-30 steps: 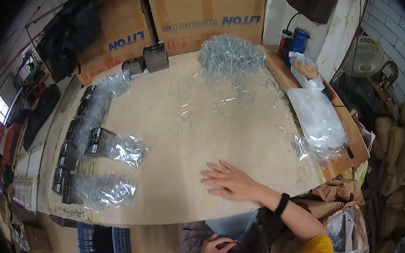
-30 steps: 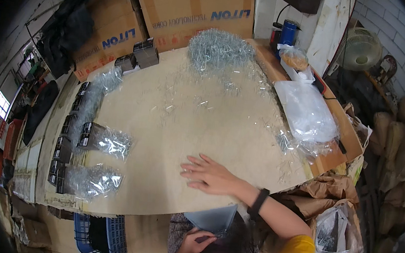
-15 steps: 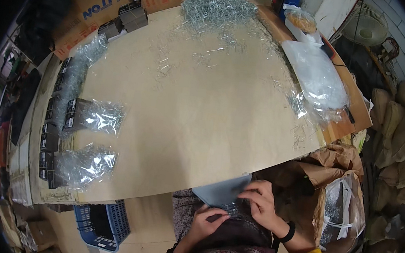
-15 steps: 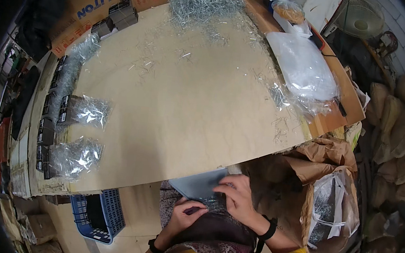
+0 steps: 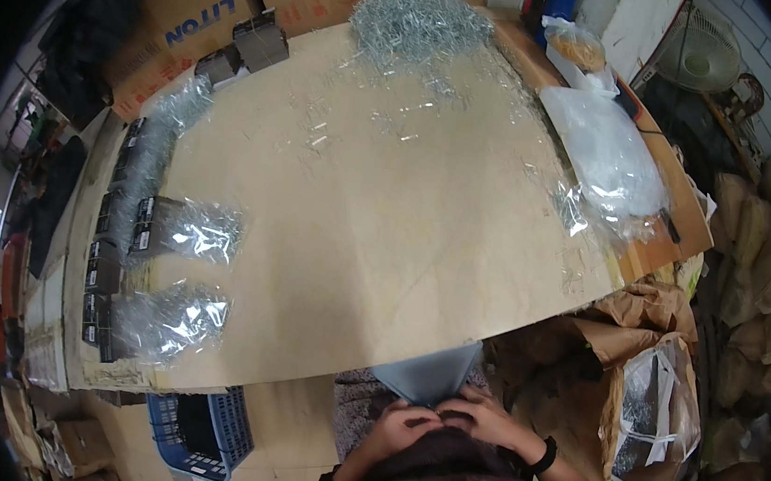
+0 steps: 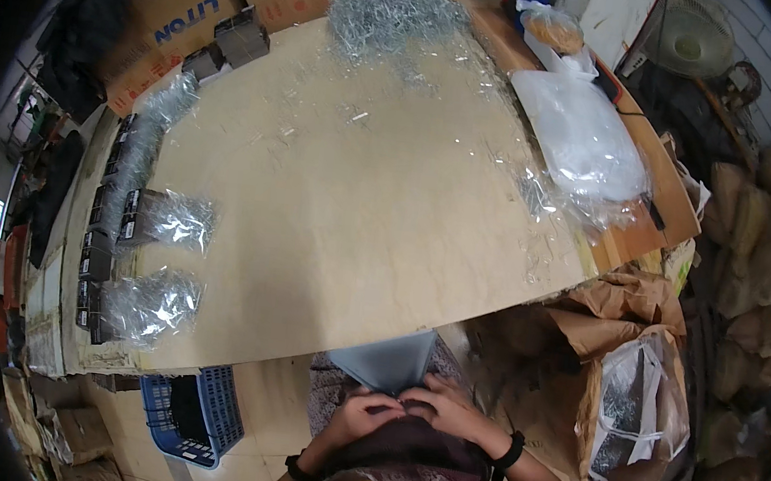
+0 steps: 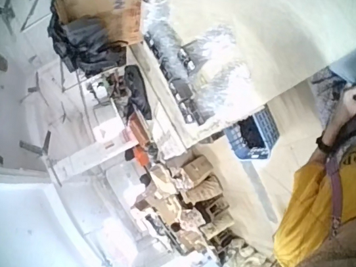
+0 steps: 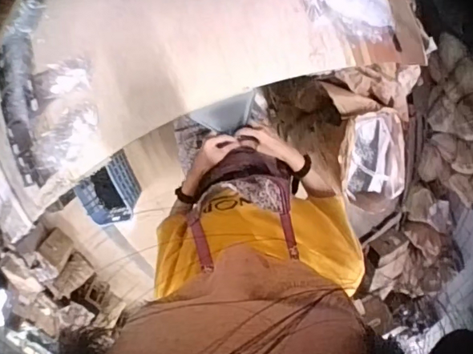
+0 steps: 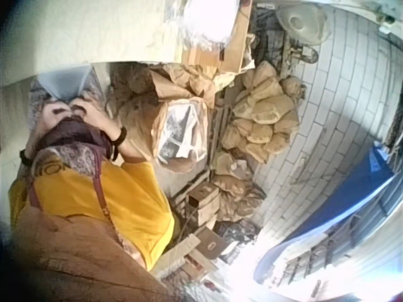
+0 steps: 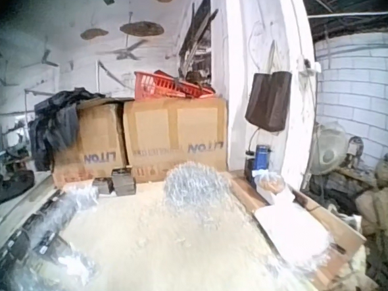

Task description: The recorder is sorting small metal clips on a workbench and placing them into small plastic bags.

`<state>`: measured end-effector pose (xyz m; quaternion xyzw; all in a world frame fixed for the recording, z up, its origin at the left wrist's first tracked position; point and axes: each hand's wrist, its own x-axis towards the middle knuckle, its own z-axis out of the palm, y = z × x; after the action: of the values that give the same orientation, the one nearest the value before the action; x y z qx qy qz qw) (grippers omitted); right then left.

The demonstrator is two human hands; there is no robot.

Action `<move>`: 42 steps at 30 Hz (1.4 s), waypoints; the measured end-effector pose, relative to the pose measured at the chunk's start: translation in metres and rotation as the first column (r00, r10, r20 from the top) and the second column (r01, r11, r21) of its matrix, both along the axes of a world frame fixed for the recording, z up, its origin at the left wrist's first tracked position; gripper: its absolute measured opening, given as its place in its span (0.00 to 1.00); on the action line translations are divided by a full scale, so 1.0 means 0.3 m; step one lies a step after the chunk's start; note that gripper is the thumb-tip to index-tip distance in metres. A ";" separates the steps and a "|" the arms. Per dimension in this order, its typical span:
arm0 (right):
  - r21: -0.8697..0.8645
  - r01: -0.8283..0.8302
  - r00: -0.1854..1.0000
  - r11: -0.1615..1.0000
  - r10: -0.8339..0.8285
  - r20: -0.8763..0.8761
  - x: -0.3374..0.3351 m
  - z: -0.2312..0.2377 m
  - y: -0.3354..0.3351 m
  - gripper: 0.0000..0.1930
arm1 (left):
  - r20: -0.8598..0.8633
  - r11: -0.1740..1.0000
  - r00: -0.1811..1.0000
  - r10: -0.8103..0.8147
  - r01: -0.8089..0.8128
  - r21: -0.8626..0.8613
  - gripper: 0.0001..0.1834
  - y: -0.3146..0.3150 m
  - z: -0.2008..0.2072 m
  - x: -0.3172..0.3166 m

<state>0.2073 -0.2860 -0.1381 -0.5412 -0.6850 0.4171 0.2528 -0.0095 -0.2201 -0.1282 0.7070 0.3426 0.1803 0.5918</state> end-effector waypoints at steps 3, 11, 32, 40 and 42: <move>-0.095 -0.044 0.986 0.995 0.028 -0.163 -0.032 -0.019 -0.014 0.18 | 0.042 0.994 0.998 -0.041 0.045 -0.104 0.06 -0.041 -0.096 -0.053; 0.137 -0.116 0.982 0.984 0.134 -0.130 -0.039 0.179 0.071 0.17 | 0.056 0.987 0.996 -0.075 0.082 -0.141 0.18 -0.001 0.033 -0.092; 0.364 -0.080 0.996 0.928 0.056 0.076 -0.130 0.496 0.629 0.23 | 0.371 0.871 0.825 0.426 -0.485 0.079 0.19 0.429 0.274 -0.080; 0.173 -0.057 0.992 0.983 0.075 -0.101 -0.132 0.481 0.679 0.12 | 0.331 0.871 0.806 0.490 -0.470 -0.145 0.19 0.424 0.338 -0.099; 0.100 0.005 0.980 0.995 0.015 -0.197 -0.138 0.479 0.680 0.11 | 0.440 0.846 0.727 0.527 -0.500 -0.186 0.20 0.406 0.402 -0.057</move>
<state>0.1660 -0.0820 0.0056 -0.4821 -0.6779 0.4346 0.3452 -0.0266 -0.0982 -0.0076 0.5017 0.3737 0.4946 0.6033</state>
